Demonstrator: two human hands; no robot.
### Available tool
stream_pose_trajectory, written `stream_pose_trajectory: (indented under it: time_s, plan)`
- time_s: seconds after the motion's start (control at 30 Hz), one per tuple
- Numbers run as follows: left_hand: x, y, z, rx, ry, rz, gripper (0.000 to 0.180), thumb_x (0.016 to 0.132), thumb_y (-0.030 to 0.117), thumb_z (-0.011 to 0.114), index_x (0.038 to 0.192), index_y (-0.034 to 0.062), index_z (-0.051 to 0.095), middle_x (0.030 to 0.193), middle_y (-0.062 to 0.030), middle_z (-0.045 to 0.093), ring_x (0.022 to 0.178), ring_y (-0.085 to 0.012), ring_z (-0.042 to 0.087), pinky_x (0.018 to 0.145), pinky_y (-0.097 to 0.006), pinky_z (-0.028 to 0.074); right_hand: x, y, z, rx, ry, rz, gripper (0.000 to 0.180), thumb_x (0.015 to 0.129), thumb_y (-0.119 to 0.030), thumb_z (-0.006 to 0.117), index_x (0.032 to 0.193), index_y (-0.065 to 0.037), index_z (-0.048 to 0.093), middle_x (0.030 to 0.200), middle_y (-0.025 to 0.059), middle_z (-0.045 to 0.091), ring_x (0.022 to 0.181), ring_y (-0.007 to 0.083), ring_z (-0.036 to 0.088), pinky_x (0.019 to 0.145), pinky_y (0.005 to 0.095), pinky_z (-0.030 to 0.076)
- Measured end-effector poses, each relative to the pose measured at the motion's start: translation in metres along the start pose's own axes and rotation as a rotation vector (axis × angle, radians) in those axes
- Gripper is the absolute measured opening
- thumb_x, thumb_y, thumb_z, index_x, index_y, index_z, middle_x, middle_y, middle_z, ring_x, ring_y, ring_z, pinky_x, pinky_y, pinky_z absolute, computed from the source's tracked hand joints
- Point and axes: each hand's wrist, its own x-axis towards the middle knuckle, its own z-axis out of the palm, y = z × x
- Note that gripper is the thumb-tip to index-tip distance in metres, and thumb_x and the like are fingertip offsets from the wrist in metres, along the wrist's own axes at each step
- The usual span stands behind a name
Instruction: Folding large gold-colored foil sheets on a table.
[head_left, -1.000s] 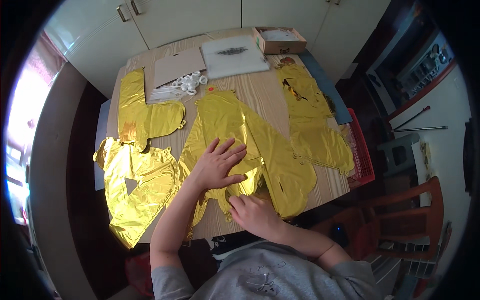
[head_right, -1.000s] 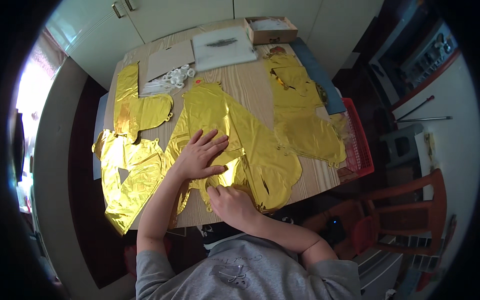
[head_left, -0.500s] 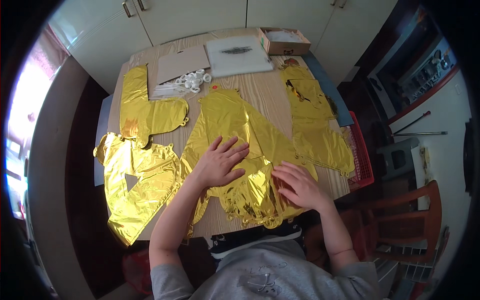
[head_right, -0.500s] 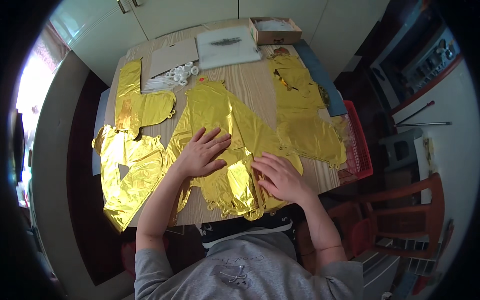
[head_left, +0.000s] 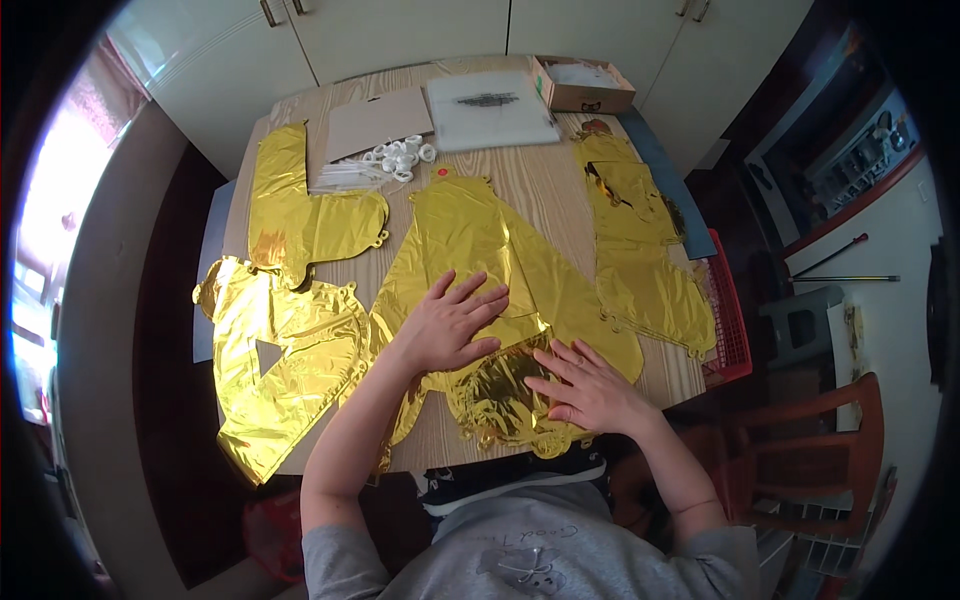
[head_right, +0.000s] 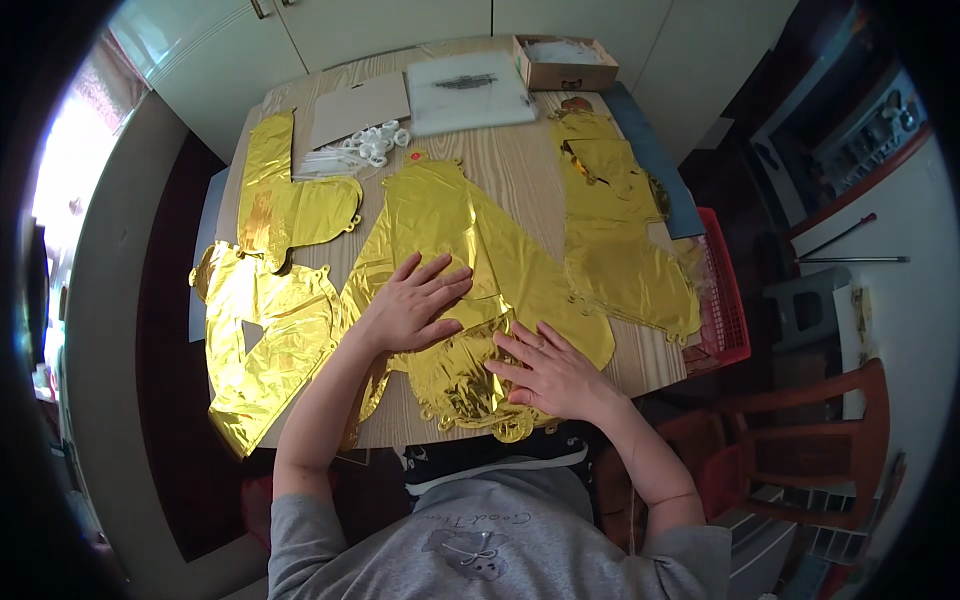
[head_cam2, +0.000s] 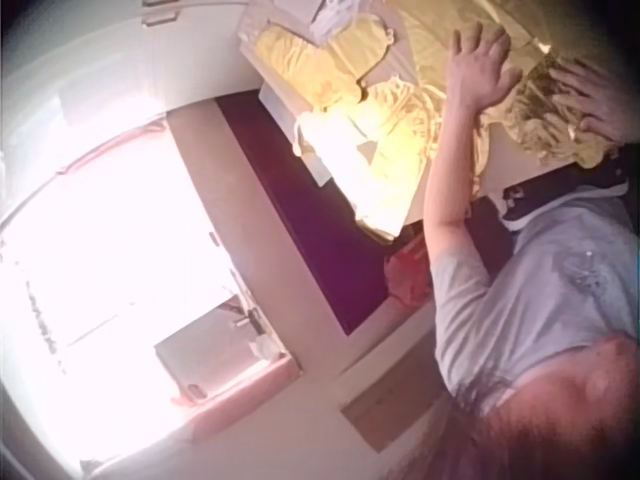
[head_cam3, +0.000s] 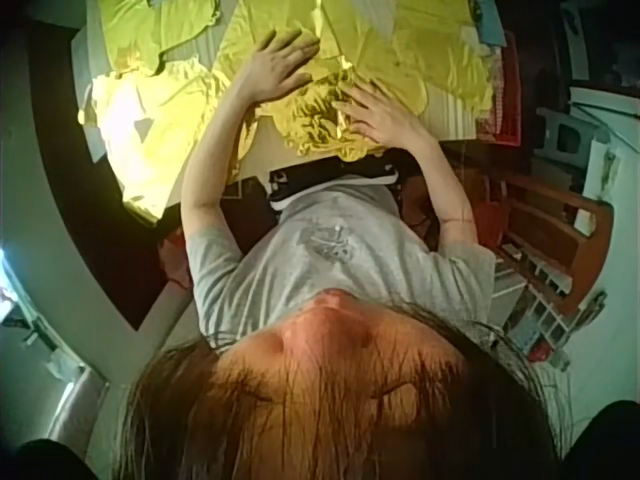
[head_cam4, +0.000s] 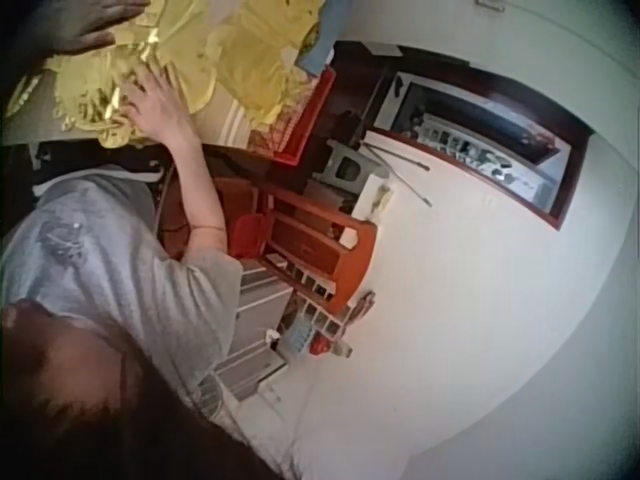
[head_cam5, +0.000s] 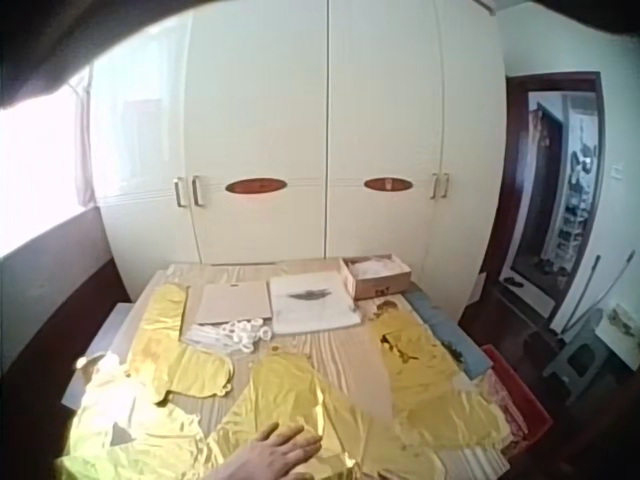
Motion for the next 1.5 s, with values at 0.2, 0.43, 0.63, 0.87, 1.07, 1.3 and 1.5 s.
stream_pose_trajectory:
  time_s: [0.2,0.43,0.63,0.87,1.07,1.3,1.5]
  plan:
    - [0.000,0.000,0.002,-0.006,0.005,-0.005,0.056,0.093,0.043,0.045,0.137,0.0086,0.046,0.145,-0.0064,0.043,0.139,-0.0298,0.030,0.114,-0.053,0.016,0.005,0.004,-0.004,0.043,0.064,-0.040,0.049,0.090,-0.034,0.059,0.135,-0.018,0.050,0.145,0.0095,0.040,0.139,0.0293,0.031,0.113,0.0513,0.025]
    - [0.000,0.001,0.002,0.001,0.026,-0.019,0.048,0.093,0.032,0.043,0.135,0.0092,0.049,0.144,-0.0056,0.045,0.138,-0.0289,0.033,0.114,-0.052,0.018,0.056,0.039,-0.027,0.204,0.073,0.070,0.045,0.086,-0.027,0.064,0.125,-0.007,0.056,0.127,0.0103,0.055,0.125,0.0282,0.044,0.105,0.0440,0.033]
    - [-0.001,0.001,0.003,-0.026,0.024,-0.020,0.049,0.093,0.033,0.043,0.137,0.0101,0.048,0.145,-0.0051,0.044,0.138,-0.0290,0.032,0.114,-0.052,0.017,0.078,0.047,-0.022,0.240,-0.003,-0.082,0.031,0.084,-0.030,0.067,0.107,-0.009,0.065,0.097,0.0057,0.063,0.108,0.0231,0.051,0.098,0.0385,0.035]
    - [-0.002,-0.001,0.004,-0.034,0.012,-0.024,0.051,0.093,0.035,0.043,0.138,0.0104,0.047,0.145,-0.0052,0.043,0.139,-0.0292,0.032,0.114,-0.052,0.016,0.081,0.052,-0.007,0.398,0.005,-0.110,0.018,0.084,-0.023,0.067,0.097,-0.010,0.066,0.090,0.0068,0.062,0.093,0.0253,0.057,0.090,0.0371,0.040]
    - [-0.002,-0.003,0.005,-0.029,0.013,-0.012,0.052,0.094,0.039,0.042,0.138,0.0105,0.047,0.145,-0.0053,0.043,0.139,-0.0290,0.031,0.114,-0.052,0.016,0.088,0.047,-0.007,0.387,-0.008,-0.094,0.012,0.085,-0.021,0.065,0.091,-0.010,0.064,0.082,0.0047,0.062,0.085,0.0230,0.059,0.087,0.0360,0.040]
    - [-0.002,-0.003,0.005,0.004,0.006,-0.003,0.059,0.094,0.049,0.041,0.139,0.0106,0.046,0.147,-0.0047,0.041,0.139,-0.0289,0.031,0.114,-0.052,0.016,0.089,0.046,0.003,0.336,0.031,-0.097,0.013,0.087,-0.024,0.062,0.090,-0.012,0.062,0.081,0.0038,0.063,0.083,0.0217,0.060,0.086,0.0351,0.038]
    - [-0.001,-0.003,0.005,0.011,0.002,0.005,0.064,0.093,0.055,0.040,0.139,0.0102,0.046,0.147,-0.0054,0.040,0.139,-0.0292,0.030,0.114,-0.052,0.016,0.089,0.043,0.006,0.289,0.081,-0.128,0.009,0.088,-0.020,0.062,0.089,-0.011,0.061,0.081,0.0026,0.062,0.082,0.0200,0.060,0.084,0.0338,0.037]
